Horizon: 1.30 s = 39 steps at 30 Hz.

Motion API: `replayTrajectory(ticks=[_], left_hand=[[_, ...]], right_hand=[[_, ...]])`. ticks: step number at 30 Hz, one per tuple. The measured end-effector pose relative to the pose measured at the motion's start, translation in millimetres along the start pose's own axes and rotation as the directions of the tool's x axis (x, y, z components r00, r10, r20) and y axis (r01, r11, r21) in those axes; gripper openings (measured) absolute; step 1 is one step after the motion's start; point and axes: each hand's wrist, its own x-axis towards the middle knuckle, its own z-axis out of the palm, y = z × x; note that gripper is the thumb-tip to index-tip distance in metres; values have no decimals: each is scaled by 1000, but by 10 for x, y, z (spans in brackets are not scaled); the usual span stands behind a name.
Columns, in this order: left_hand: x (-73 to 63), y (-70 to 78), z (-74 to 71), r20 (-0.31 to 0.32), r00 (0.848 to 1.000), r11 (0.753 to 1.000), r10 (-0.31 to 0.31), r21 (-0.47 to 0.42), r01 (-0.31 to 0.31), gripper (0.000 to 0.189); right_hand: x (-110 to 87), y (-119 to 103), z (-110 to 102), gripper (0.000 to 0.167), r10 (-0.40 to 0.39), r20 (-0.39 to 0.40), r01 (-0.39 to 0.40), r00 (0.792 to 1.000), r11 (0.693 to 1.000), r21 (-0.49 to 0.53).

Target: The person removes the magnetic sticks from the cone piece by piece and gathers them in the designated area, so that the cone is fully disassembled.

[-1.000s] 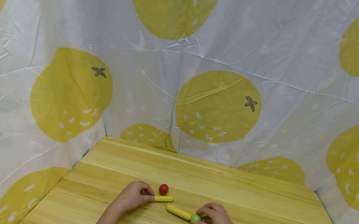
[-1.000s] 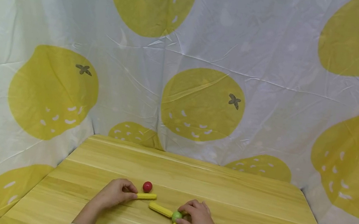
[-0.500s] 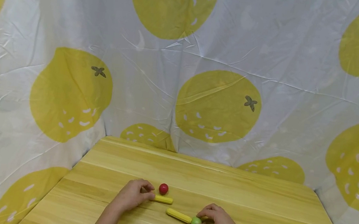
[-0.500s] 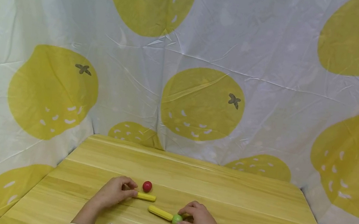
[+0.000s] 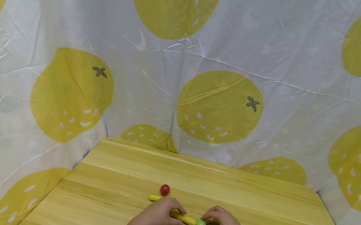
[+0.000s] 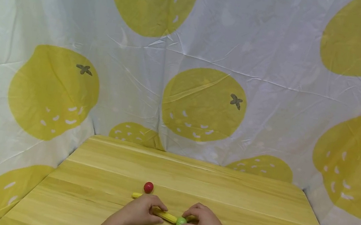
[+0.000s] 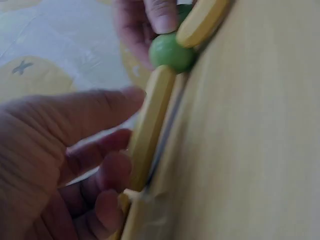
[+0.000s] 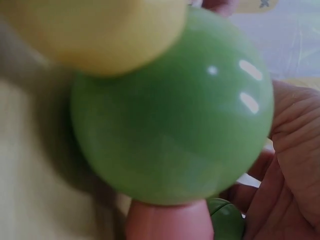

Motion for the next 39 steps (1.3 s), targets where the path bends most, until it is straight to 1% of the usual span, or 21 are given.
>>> replayTrajectory(ticks=[3,6,9,12,14,16,18,21,23,27,31,35,39], left_hand=[[-2,19,73,11,1000,995,-3,104,2,27],[-5,14,104,-3,1000,988,-23,155,24,26],[-2,-7,113,-14,999,985,-30,168,32,22],[-2,-31,116,-10,1000,988,-22,150,23,19],[-3,-48,116,-8,1000,993,-14,114,15,18],[-6,-67,112,-10,1000,999,-22,37,23,17],[-7,-87,104,-16,999,998,-35,-58,34,17],[-4,-116,79,-15,998,979,-58,-199,54,22],[-3,-137,61,-7,998,967,-67,-248,63,24],[-16,-179,43,13,996,951,-92,-297,92,22],[-56,-209,90,10,993,937,-115,-330,112,19],[-97,-228,165,-15,993,930,-117,-352,105,22],[-116,-246,195,-52,994,934,-94,-349,70,23]], right_hand=[[-5,16,-10,22,10,2,-10,1000,1000,9],[-7,35,-15,22,9,3,-9,1000,1000,8],[-10,46,-23,22,12,4,-12,1000,1000,2],[-7,45,-29,25,17,3,-17,1000,1000,-19],[-4,38,-30,31,16,0,-16,1000,999,-37],[-2,31,-29,38,11,-3,-11,1000,998,-54],[1,24,-26,41,4,-4,-4,1000,999,-54],[2,13,-25,39,8,8,-7,1000,999,-32],[3,6,-23,36,15,18,-15,1000,1000,-19],[3,-1,-12,36,16,28,-15,999,999,-30],[5,10,-4,38,-17,16,18,1000,998,-55],[0,32,-11,36,-30,-1,29,1000,998,-62],[3,54,-12,36,-28,2,28,1000,998,-60]])
